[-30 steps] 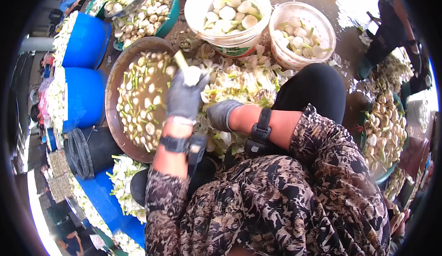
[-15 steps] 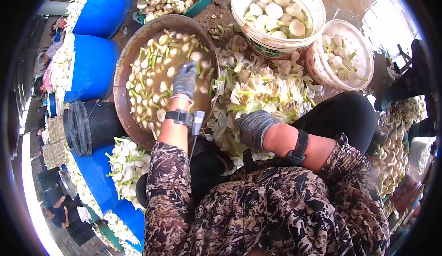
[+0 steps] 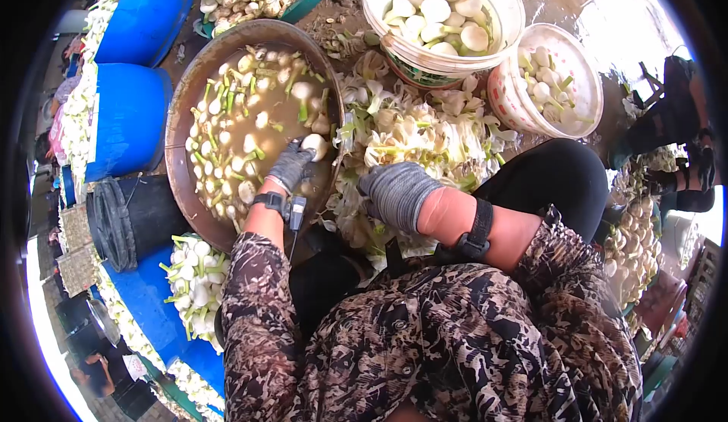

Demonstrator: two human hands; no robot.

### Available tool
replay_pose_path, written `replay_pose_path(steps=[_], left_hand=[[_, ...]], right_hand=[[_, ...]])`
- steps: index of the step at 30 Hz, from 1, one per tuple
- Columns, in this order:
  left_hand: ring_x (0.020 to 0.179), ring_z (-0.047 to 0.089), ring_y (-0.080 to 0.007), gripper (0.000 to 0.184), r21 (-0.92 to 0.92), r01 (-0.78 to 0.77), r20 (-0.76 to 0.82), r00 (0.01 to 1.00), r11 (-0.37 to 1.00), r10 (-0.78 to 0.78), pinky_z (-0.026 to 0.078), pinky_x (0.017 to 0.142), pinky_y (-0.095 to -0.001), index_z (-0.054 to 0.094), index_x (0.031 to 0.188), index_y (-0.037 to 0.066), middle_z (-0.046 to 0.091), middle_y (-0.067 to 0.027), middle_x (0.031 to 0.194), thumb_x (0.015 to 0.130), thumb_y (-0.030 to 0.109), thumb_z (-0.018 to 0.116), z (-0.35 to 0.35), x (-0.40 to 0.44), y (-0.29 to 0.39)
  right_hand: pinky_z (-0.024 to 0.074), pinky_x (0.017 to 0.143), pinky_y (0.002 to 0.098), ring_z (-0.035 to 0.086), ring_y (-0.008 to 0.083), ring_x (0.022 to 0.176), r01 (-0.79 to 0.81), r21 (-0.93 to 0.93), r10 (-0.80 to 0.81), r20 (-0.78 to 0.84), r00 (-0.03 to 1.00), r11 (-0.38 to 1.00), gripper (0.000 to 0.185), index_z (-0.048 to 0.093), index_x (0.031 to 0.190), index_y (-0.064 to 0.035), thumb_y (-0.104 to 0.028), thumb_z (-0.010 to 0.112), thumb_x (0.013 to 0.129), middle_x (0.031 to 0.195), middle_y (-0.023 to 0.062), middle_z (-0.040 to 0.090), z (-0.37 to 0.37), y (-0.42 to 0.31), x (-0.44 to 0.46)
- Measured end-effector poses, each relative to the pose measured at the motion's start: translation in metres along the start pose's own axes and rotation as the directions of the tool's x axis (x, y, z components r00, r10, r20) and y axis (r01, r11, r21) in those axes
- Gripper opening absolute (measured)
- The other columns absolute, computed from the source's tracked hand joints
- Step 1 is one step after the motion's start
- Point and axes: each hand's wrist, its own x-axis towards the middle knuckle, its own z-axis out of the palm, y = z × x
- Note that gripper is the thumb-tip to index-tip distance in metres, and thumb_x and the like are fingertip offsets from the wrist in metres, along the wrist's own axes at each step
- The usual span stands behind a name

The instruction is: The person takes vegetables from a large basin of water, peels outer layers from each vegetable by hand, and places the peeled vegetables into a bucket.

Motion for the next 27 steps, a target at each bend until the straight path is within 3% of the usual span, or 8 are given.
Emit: replay_pose_path(steps=[2,3,7,8,10,13,20,27], left_hand=[[0.105,0.063,-0.0286,0.046,-0.769,0.039,0.089,0.995,0.638,0.045,0.059,0.083,-0.0392,0.045,0.136,0.009,0.054,-0.0158,0.126,0.092,0.004,0.057,-0.007,-0.014,0.0],[0.107,0.061,-0.03,0.047,-0.82,0.048,0.094,0.994,0.571,0.051,0.061,0.084,-0.0385,0.046,0.135,0.009,0.054,-0.0152,0.122,0.09,0.0,0.059,-0.008,-0.026,0.009],[0.111,0.059,-0.0335,0.047,-0.829,-0.136,-0.019,0.976,0.543,0.215,0.058,0.089,-0.0442,0.042,0.136,0.003,0.054,-0.0161,0.123,0.093,0.007,0.059,-0.001,-0.079,0.052],[0.112,0.058,-0.0327,0.047,-0.556,-0.38,-0.129,0.918,0.739,0.375,0.057,0.09,-0.0436,0.042,0.135,0.002,0.054,-0.0159,0.124,0.092,0.008,0.06,0.003,-0.09,0.06],[0.113,0.057,-0.0319,0.047,-0.184,-0.583,-0.16,0.812,0.791,0.561,0.057,0.092,-0.0429,0.042,0.134,0.001,0.053,-0.0158,0.124,0.092,0.008,0.061,0.01,-0.111,0.079],[0.112,0.056,-0.0268,0.05,-0.723,-0.361,-0.184,0.923,0.589,0.339,0.056,0.093,-0.0405,0.044,0.134,0.001,0.052,-0.0136,0.125,0.091,0.014,0.065,0.026,-0.147,0.114],[0.115,0.055,-0.0242,0.048,-0.503,-0.51,-0.277,0.86,0.698,0.429,0.056,0.093,-0.04,0.043,0.137,0.003,0.051,-0.0125,0.128,0.093,0.01,0.061,0.052,-0.162,0.108],[0.115,0.055,-0.0273,0.06,-0.724,-0.522,-0.248,0.807,0.451,0.536,0.054,0.094,-0.0441,0.04,0.141,0.006,0.049,-0.0131,0.13,0.091,0.026,0.065,0.059,-0.193,0.116]], right_hand=[[0.0515,0.076,0.0459,0.065,0.0369,0.085,0.044,0.052,-0.034,-0.167,0.985,0.998,0.02,0.067,0.095,-0.006,-0.022,0.062,0.084,0.088,0.0172,0.067,-0.001,0.003,0.0],[0.0516,0.075,0.0453,0.065,0.0366,0.084,0.077,0.139,-0.035,-0.284,0.958,0.987,0.019,0.066,0.095,-0.006,-0.021,0.062,0.085,0.087,0.0169,0.067,-0.005,0.003,0.0],[0.0514,0.073,0.0446,0.064,0.0372,0.082,0.164,0.271,0.012,-0.547,0.837,0.949,0.017,0.064,0.093,-0.0068,-0.023,0.063,0.087,0.086,0.0163,0.066,-0.01,0.008,0.007],[0.0514,0.072,0.0441,0.064,0.0371,0.082,0.208,0.295,0.022,-0.621,0.783,0.933,0.017,0.064,0.093,-0.0071,-0.023,0.064,0.087,0.086,0.0162,0.066,-0.012,0.008,0.007],[0.0514,0.071,0.0433,0.064,0.0369,0.08,0.225,0.293,0.03,-0.666,0.745,0.929,0.017,0.064,0.092,-0.0072,-0.023,0.064,0.087,0.085,0.0163,0.065,-0.018,0.006,0.001],[0.0515,0.07,0.0439,0.064,0.0366,0.078,0.272,0.355,0.067,-0.709,0.702,0.894,0.016,0.065,0.089,-0.0072,-0.023,0.064,0.087,0.085,0.0161,0.066,-0.018,0.003,-0.005],[0.0506,0.062,0.0433,0.062,0.0368,0.069,0.161,0.066,-0.046,-0.794,0.606,0.985,0.012,0.06,0.081,-0.0066,-0.017,0.068,0.082,0.074,0.0158,0.063,-0.019,-0.014,-0.03],[0.052,0.067,0.0458,0.064,0.04,0.073,0.127,0.334,0.175,-0.737,0.653,0.934,0.017,0.064,0.085,-0.0033,-0.02,0.062,0.083,0.075,0.0204,0.065,-0.013,-0.003,-0.027]])
